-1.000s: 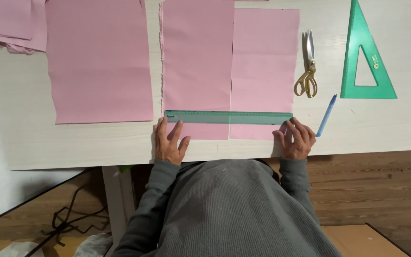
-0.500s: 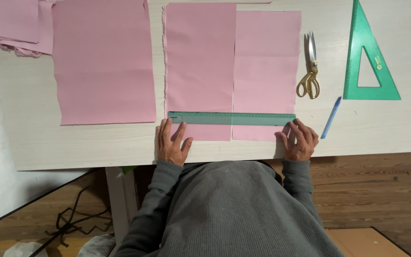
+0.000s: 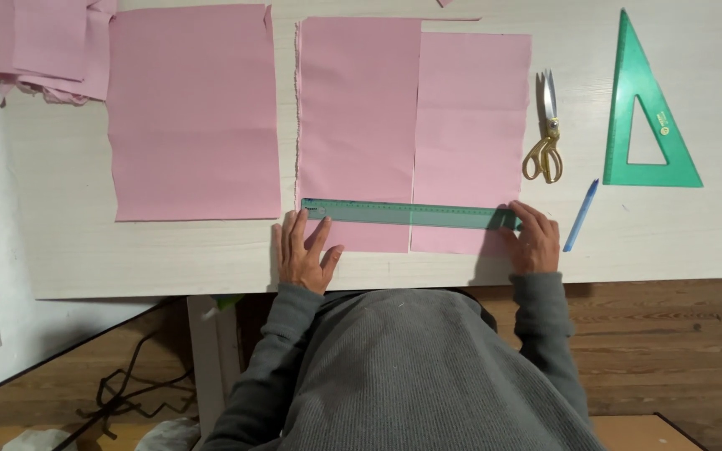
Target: Measuring and cutting pink leather material into pieces using a ruler, pen, and scissors.
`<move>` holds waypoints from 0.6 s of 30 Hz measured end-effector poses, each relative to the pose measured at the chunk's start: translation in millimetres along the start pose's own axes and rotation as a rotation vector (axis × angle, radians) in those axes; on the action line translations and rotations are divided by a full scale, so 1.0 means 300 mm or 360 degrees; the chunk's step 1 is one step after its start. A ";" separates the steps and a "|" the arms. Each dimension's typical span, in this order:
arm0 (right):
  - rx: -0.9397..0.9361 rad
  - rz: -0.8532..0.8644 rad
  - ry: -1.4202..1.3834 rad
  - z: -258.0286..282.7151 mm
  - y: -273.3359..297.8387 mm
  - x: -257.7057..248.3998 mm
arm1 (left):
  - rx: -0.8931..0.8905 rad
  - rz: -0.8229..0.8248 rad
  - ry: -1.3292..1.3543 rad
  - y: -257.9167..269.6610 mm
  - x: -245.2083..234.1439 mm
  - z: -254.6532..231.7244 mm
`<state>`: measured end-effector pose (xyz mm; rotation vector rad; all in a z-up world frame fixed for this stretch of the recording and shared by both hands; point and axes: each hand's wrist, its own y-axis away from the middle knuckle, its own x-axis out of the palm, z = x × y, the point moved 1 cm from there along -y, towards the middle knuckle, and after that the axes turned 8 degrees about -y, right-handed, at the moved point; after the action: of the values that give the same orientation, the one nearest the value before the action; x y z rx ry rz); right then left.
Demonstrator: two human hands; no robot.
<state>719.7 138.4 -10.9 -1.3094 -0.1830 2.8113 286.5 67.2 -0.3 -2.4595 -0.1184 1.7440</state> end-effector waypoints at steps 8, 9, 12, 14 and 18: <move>-0.0064 0.0791 0.0550 0.151 -0.199 -0.090 | 0.0027 0.0019 -0.0110 -0.055 -0.031 0.003; -0.0057 0.0782 0.0551 0.112 -0.179 -0.089 | 0.0039 0.0018 -0.0107 -0.066 -0.038 -0.002; -0.0197 0.0761 -0.0101 0.053 -0.148 -0.088 | 0.0064 -0.0035 -0.0152 -0.133 -0.055 -0.014; -0.0169 0.0619 -0.0272 0.064 -0.116 -0.110 | 0.0077 -0.0123 -0.0041 -0.178 -0.062 -0.034; 0.0714 0.0529 -0.1047 0.095 0.008 -0.023 | 0.0201 -0.0169 0.0039 -0.388 -0.064 -0.124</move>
<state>702.5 132.8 12.3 -0.3258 0.6700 3.1695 316.1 177.9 46.8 -2.3398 -0.1298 1.6257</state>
